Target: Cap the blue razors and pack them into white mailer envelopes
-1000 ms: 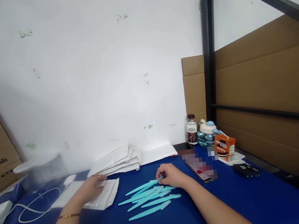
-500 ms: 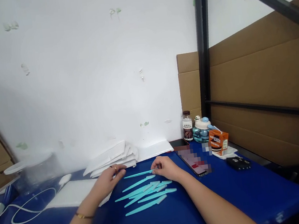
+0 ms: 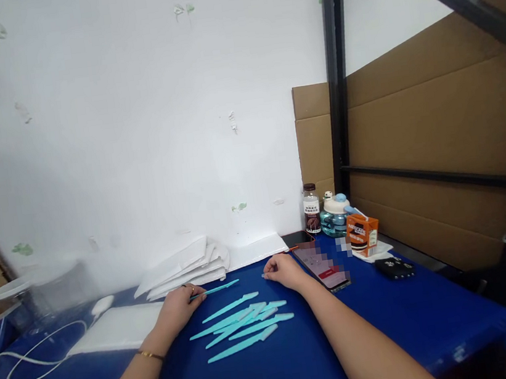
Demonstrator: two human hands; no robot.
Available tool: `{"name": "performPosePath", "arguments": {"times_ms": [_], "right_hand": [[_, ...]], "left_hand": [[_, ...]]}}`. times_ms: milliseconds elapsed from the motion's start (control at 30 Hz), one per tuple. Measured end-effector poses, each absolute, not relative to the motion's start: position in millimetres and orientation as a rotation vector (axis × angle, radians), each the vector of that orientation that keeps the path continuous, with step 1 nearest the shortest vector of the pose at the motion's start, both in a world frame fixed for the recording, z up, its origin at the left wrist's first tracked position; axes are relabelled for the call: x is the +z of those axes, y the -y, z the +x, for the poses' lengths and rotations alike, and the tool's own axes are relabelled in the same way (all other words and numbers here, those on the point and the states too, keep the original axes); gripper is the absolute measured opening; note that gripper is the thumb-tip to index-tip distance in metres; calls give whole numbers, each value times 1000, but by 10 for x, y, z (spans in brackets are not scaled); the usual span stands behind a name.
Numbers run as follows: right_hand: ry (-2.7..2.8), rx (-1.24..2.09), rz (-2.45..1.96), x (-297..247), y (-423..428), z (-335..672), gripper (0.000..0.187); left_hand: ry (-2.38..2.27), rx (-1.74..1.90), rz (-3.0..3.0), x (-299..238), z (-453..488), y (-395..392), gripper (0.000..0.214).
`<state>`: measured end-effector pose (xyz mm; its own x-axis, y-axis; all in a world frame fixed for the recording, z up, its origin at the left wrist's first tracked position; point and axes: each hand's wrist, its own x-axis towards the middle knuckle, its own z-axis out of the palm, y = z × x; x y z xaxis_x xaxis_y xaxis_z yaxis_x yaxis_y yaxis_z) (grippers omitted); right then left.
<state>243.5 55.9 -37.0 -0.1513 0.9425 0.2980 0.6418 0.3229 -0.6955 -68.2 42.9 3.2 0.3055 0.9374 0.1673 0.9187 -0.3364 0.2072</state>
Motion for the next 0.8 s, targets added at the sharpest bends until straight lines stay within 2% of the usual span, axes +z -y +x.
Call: {"name": "performPosePath", "arguments": {"times_ms": [133, 200, 300, 433, 633, 800], "right_hand": [[1981, 319, -1370, -263, -452, 2357, 11], [2081, 324, -1336, -198, -365, 2251, 13], [2229, 383, -1303, -151, -267, 2102, 19], [2273, 422, -1317, -177, -242, 2002, 13], [2283, 358, -1295, -182, -309, 2096, 10], [2080, 251, -1510, -150, -412, 2364, 12]], "left_hand": [[-1765, 549, 2519, 53, -658, -398, 32], [-1636, 584, 2532, 80, -584, -336, 29], [-1468, 482, 2536, 83, -465, -256, 28], [-1432, 341, 2475, 12, -372, -255, 20], [-1508, 386, 2533, 40, -447, -330, 13], [-1716, 383, 2496, 99, -689, -400, 15]]}}
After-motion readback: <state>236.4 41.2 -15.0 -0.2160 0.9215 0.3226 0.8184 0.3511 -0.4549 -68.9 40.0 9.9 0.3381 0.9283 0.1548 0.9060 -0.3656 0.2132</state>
